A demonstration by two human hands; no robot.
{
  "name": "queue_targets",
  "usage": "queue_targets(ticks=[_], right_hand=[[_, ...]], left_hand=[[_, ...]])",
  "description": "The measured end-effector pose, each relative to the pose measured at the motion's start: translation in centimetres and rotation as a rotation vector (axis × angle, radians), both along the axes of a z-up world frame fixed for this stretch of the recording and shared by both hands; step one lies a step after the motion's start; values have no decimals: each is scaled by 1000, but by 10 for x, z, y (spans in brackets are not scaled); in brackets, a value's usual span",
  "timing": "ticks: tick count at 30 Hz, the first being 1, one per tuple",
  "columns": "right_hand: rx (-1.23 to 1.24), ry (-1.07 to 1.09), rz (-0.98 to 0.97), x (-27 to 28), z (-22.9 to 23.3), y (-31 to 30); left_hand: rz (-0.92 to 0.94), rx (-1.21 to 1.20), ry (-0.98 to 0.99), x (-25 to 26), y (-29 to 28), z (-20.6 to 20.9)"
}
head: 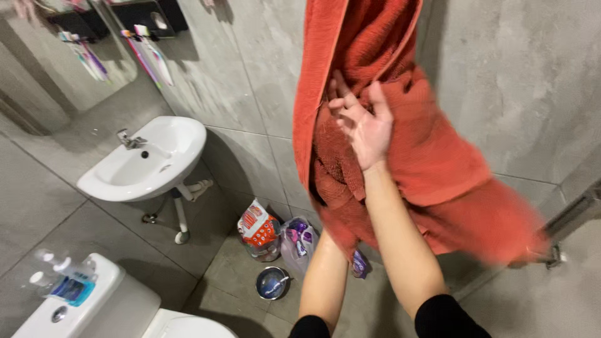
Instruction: The person uses a handheld bidet sprayer to rinse their hands and the bathroom floor. They then pick up a metal bowl from the toilet seat and place it on the floor. Finally, they dry their hands with a red towel hanging on the wall.
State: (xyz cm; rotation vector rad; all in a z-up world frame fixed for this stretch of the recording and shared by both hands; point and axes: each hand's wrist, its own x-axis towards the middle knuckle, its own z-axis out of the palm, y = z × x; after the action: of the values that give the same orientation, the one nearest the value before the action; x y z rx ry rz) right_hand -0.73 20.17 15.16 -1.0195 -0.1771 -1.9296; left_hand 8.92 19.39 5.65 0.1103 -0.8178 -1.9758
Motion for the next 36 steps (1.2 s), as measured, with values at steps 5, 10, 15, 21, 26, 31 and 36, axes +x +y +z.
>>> queue_targets(ticks=[5,10,15,21,26,31,36], right_hand=[[-9,302,-618,60,14,-1],[170,658,-1509,34,37,-20],[293,652,-1420,21,27,-21],[320,687,-1315,89,-57,66],[305,571,-1212,84,3,-11],[412,496,-1064,83,0,-32],[522,446,-977,76,-44,-8]], left_hand=[[109,15,65,49,-26,26],[162,79,28,23,-9,4],[628,-239,-260,-6,32,28],[1270,-800,-1026,27,19,139],[955,-809,-142,1,-13,185],[110,150,365,-4,-37,144],[462,33,19,-2,-68,109]])
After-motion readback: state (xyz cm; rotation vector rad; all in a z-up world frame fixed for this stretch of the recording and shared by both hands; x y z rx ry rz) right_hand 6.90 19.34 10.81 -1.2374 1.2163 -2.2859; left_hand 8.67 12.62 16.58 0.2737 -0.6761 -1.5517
